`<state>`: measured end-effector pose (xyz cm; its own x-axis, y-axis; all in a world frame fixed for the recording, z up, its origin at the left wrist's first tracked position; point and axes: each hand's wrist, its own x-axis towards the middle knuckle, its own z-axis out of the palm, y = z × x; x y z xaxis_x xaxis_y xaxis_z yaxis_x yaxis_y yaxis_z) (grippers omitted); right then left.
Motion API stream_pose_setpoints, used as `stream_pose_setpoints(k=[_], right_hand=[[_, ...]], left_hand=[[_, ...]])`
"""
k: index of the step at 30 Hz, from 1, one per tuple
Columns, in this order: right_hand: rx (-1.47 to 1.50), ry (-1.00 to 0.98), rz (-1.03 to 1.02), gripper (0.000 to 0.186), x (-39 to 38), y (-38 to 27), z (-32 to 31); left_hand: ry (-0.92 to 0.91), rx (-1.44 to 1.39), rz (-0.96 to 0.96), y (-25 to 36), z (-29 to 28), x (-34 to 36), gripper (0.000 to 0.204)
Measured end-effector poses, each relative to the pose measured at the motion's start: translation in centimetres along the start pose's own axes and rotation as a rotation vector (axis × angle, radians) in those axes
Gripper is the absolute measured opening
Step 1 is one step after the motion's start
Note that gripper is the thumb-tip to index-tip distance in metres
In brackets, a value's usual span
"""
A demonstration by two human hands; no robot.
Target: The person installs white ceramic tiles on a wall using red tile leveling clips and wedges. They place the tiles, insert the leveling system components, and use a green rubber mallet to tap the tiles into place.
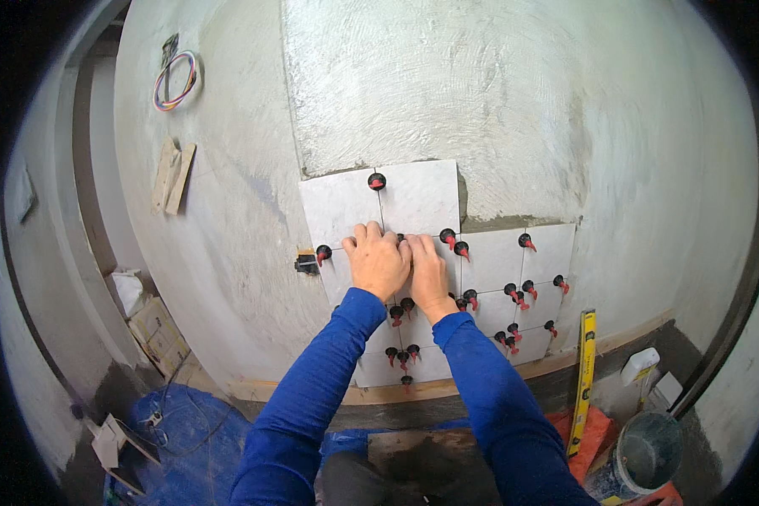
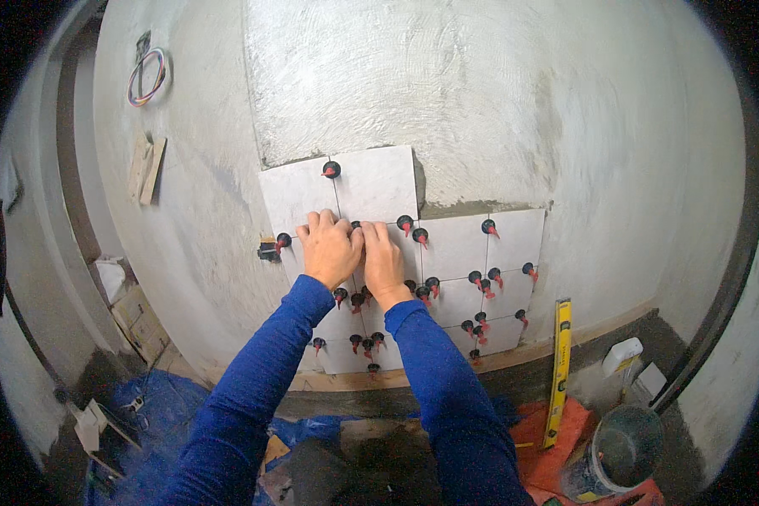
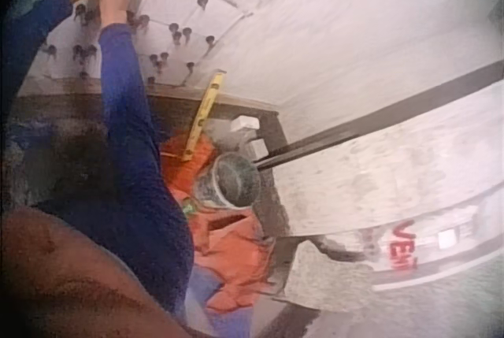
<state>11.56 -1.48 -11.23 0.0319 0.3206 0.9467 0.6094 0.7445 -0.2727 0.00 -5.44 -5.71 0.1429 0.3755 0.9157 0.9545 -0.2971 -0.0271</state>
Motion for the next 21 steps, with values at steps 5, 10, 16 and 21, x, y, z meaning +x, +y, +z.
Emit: stream_pose_setpoints(k=[5, 10, 16, 21], right_hand=[[0.064, 0.048, 0.002, 0.033, -0.2, 1.1, 1.3], [0.097, 0.128, -0.042, 0.029, -0.3, 1.7, 1.8], [0.095, 0.162, -0.092, 0.025, -0.2, 2.1, 2.0], [0.1, 0.21, -0.139, 0.023, 0.1, 2.6, 2.5]], left_hand=[[-0.019, 0.043, -0.005, 0.3, 0.5, 0.2, 0.032], [-0.062, 0.094, -0.005, 0.5, 0.5, 0.2, 0.034], [-0.021, 0.13, -0.029, 1.0, 1.5, 0.2, 0.033], [-0.001, 0.091, -0.046, 1.2, 1.9, 0.1, 0.029]])
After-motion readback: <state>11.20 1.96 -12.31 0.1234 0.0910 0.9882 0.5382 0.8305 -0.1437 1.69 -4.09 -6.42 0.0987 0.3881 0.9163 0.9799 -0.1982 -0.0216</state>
